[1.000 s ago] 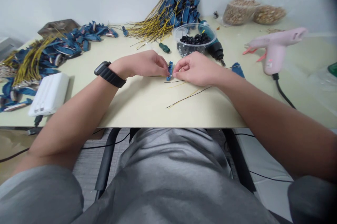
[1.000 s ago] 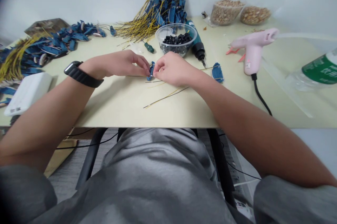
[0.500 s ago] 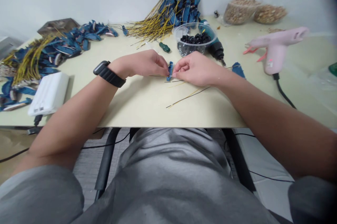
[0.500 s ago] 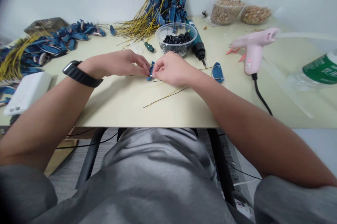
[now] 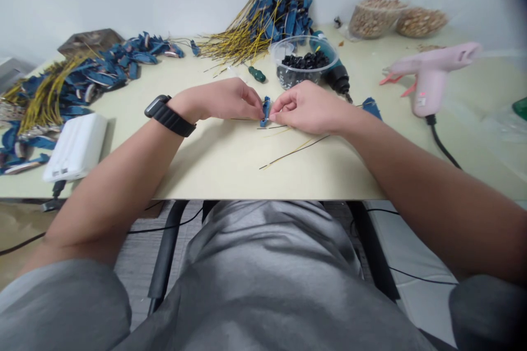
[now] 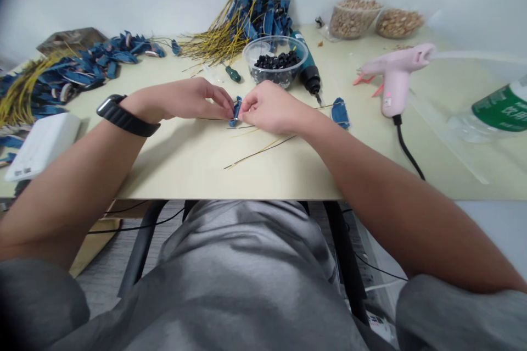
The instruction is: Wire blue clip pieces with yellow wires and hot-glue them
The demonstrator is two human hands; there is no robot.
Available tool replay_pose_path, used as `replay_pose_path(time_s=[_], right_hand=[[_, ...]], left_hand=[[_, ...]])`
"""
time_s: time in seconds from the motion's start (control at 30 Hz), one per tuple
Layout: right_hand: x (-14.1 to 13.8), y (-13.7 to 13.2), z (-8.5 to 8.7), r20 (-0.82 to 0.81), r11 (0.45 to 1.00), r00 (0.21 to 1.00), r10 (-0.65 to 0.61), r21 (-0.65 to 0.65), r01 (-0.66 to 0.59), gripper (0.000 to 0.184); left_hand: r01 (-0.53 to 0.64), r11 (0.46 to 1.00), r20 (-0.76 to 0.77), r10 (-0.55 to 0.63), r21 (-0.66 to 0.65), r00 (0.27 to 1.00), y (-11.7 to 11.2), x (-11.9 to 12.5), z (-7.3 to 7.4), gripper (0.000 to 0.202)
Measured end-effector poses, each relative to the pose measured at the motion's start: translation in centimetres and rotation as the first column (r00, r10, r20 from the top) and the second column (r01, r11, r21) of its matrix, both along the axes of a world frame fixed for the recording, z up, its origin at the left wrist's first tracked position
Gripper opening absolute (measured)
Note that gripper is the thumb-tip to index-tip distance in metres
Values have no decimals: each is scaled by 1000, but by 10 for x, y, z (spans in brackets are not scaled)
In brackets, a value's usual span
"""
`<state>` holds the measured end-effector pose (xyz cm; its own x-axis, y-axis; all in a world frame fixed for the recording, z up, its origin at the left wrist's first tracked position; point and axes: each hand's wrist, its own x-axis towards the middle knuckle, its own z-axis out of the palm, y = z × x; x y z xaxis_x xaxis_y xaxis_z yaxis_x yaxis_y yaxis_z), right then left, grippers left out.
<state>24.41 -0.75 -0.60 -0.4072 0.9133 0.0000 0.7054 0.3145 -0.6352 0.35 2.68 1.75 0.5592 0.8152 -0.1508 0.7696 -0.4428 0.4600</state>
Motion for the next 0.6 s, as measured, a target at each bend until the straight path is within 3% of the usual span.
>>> replay_pose_path(time_s=[0.3,0.6], right_hand=[[4,8,1,-120,971,981,-152,168,171,10],[5,11,1,-121,965,975,-187,161,206,8]], left_hand=[[69,996,26,-71,64,997,7,-6,-6,38],[12,996,106,-21,88,994,-3,-6,-4,34]])
